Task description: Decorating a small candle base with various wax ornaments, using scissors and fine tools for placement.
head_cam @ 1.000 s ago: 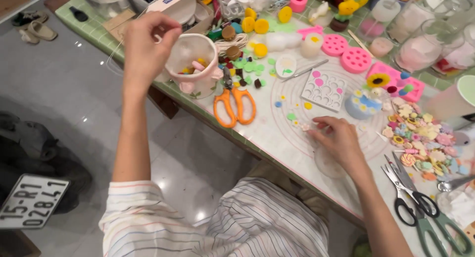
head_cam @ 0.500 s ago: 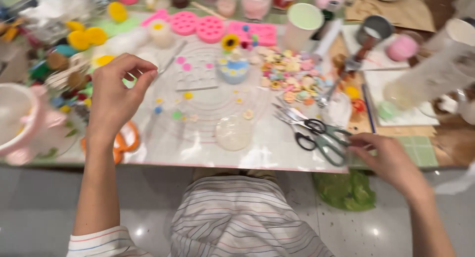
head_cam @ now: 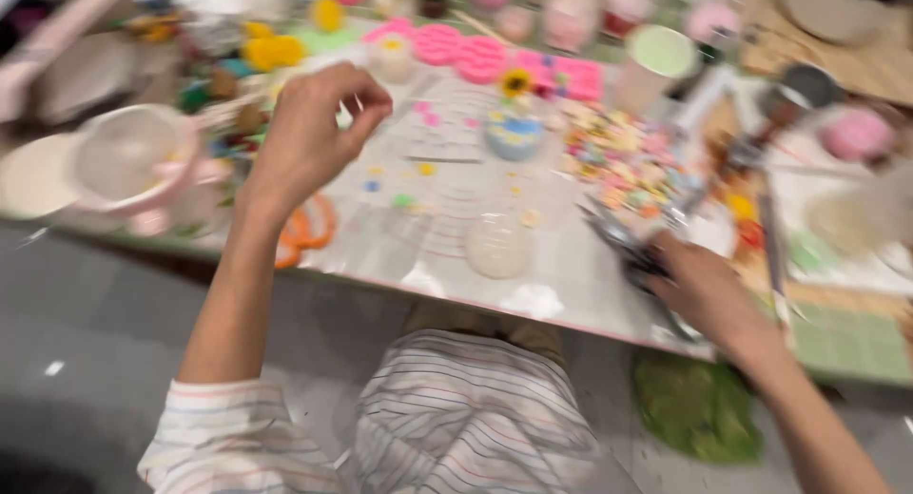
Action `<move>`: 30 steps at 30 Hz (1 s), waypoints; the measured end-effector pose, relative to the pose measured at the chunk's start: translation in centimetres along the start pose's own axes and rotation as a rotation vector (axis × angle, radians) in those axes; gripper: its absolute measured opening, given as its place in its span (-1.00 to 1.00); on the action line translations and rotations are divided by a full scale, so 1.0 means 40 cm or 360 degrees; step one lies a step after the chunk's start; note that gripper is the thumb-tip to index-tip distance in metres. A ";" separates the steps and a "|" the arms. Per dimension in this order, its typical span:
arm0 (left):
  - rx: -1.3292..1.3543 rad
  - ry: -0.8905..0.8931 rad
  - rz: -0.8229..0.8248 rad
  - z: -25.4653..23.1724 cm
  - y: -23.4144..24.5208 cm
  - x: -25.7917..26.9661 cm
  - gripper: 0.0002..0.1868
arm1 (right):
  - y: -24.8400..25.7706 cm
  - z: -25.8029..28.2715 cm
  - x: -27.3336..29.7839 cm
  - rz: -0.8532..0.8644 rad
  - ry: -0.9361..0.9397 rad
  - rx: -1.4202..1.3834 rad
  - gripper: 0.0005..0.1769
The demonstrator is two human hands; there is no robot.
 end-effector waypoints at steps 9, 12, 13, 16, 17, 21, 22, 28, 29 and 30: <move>-0.0250 0.0459 -0.0165 0.507 0.382 0.077 -0.90 | -0.068 -0.288 -0.292 0.0143 0.0374 -0.0981 -0.59; 0.0253 0.1116 -0.0120 0.636 0.347 0.018 -0.90 | 0.074 0.159 -0.296 0.0263 0.0346 -0.0815 -0.56; 0.0250 0.1108 -0.0129 0.722 0.304 0.011 -0.90 | 0.081 0.282 -0.303 0.0254 0.0353 -0.0812 -0.56; -0.0133 0.1338 -0.0126 0.947 0.204 -0.019 -0.89 | 0.083 0.591 -0.369 0.0169 0.0398 -0.0747 -0.64; -0.0277 0.1455 -0.0203 0.996 0.182 -0.020 -0.91 | 0.055 0.658 -0.416 0.0170 0.0490 -0.0789 -0.68; -0.0125 0.1955 -0.0474 1.035 0.119 -0.036 -0.87 | 0.025 0.880 -0.516 0.0460 0.0257 -0.1079 -0.74; -0.0114 0.1948 -0.0465 1.067 0.098 -0.041 -0.87 | 0.012 0.896 -0.545 0.0452 0.0243 -0.1077 -0.74; 0.0059 0.2093 -0.0744 1.207 0.048 -0.025 -0.88 | -0.141 0.975 -0.648 0.1284 0.0151 -0.1866 -0.74; 0.0319 0.1936 -0.0852 1.208 0.057 -0.032 -0.87 | -0.177 0.993 -0.658 0.1502 0.0163 -0.2075 -0.68; 0.0574 0.1768 -0.0956 1.206 0.067 -0.039 -0.84 | -0.211 1.011 -0.664 0.1721 0.0171 -0.2284 -0.61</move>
Point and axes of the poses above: each hand's wrist, its own x-axis away from the middle knuckle, its own y-axis out of the back of the hand, z = x × y, the point moved 3 cm from there along -x, towards the middle knuckle, and after that the axes turned 11 degrees about -y, right-handed, at the moved point
